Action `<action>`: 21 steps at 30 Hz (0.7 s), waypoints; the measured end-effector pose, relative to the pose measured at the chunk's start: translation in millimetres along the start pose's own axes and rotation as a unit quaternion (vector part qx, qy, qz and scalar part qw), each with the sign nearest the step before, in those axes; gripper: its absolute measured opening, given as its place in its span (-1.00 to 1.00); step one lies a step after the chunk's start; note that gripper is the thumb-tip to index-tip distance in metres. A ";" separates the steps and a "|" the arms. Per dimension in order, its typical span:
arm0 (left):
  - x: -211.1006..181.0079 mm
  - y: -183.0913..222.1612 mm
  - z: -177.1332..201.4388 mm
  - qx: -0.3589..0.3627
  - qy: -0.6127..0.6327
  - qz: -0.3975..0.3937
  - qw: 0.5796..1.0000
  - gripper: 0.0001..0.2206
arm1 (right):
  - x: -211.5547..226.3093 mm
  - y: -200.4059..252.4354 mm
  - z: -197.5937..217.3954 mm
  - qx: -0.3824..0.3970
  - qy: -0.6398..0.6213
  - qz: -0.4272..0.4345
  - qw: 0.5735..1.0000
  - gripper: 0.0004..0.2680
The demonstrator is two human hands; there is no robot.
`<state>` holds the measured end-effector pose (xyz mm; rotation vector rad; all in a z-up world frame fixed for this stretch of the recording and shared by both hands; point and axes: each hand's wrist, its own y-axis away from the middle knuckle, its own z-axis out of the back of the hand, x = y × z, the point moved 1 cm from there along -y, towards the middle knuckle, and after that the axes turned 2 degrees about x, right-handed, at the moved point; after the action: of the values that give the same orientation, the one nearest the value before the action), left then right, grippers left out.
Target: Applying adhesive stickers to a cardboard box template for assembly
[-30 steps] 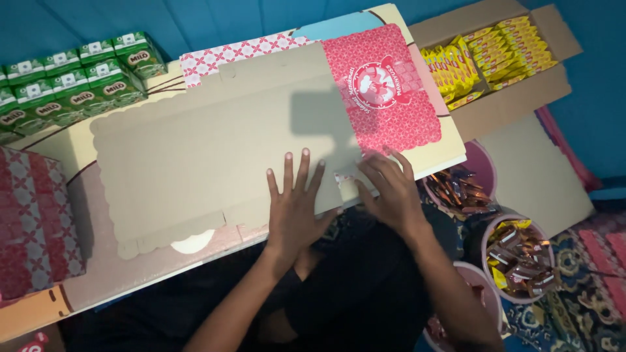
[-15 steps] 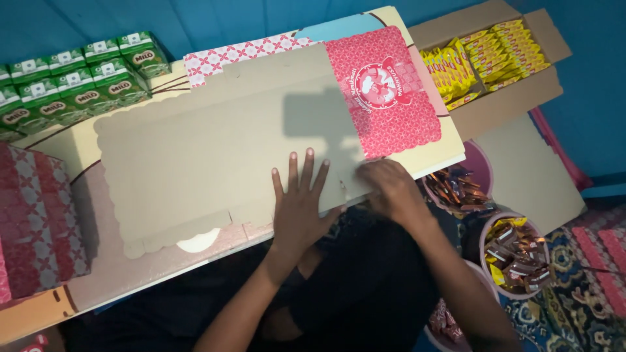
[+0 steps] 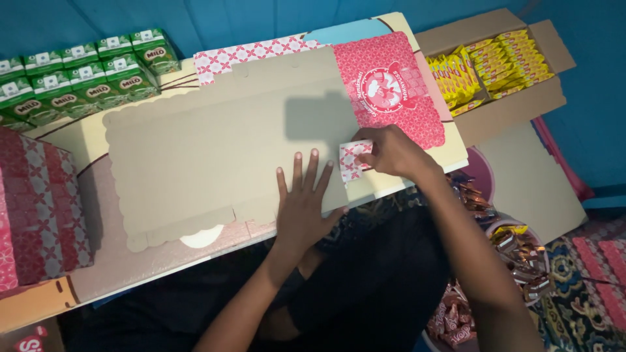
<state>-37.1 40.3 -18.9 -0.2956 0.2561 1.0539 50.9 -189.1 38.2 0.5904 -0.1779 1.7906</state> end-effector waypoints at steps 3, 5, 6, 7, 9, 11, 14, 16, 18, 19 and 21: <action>0.5 -0.5 0.7 0.001 -0.004 -0.001 1.000 -0.14 | -0.1 -7.5 2.0 0.023 -0.001 -0.002 1.000 -0.75; 1.5 -0.8 -0.6 0.000 0.004 0.000 1.000 -0.14 | -0.9 -7.3 1.6 0.030 0.006 -0.012 0.999 -0.72; 1.7 -0.9 -1.1 -0.002 0.013 -0.001 1.000 -0.15 | -1.5 -6.8 1.6 0.035 0.012 -0.022 0.999 -0.70; 1.9 -1.2 -1.5 -0.002 0.013 -0.001 1.000 -0.15 | -1.1 -3.5 1.4 0.036 0.013 -0.022 0.999 -0.70; 2.6 -1.0 -2.0 -0.009 0.012 -0.007 1.000 -0.14 | 0.1 2.9 1.1 0.020 0.015 -0.040 0.999 -0.71; 2.7 -0.8 -3.8 -0.016 0.003 -0.006 1.000 -0.14 | 3.9 13.7 -4.7 -0.009 -0.004 -0.021 1.000 -0.78; 2.7 -0.7 -5.0 -0.027 -0.005 -0.006 1.000 -0.14 | -8.0 30.4 -20.1 -0.057 -0.056 0.017 0.997 -0.83; 2.5 -0.2 -5.8 -0.031 -0.002 -0.009 0.999 -0.15 | -12.9 44.5 -31.8 -0.078 -0.090 0.033 0.992 -0.80; 2.2 0.3 -7.3 -0.021 -0.014 -0.007 1.000 -0.16 | -7.3 59.7 -41.4 -0.111 -0.057 0.100 0.987 -0.76; 1.7 0.4 -6.2 -0.021 -0.014 -0.006 1.000 -0.16 | -5.0 64.4 -46.6 -0.111 -0.056 0.100 0.987 -0.76; 0.9 1.5 -4.0 -0.021 -0.006 -0.007 1.000 -0.16 | -0.2 74.4 -56.2 -0.184 -0.046 0.098 0.977 -0.81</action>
<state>-38.2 40.3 -23.1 -0.3285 0.2205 1.0483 -35.5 -188.9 3.1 0.3987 -0.6354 1.8595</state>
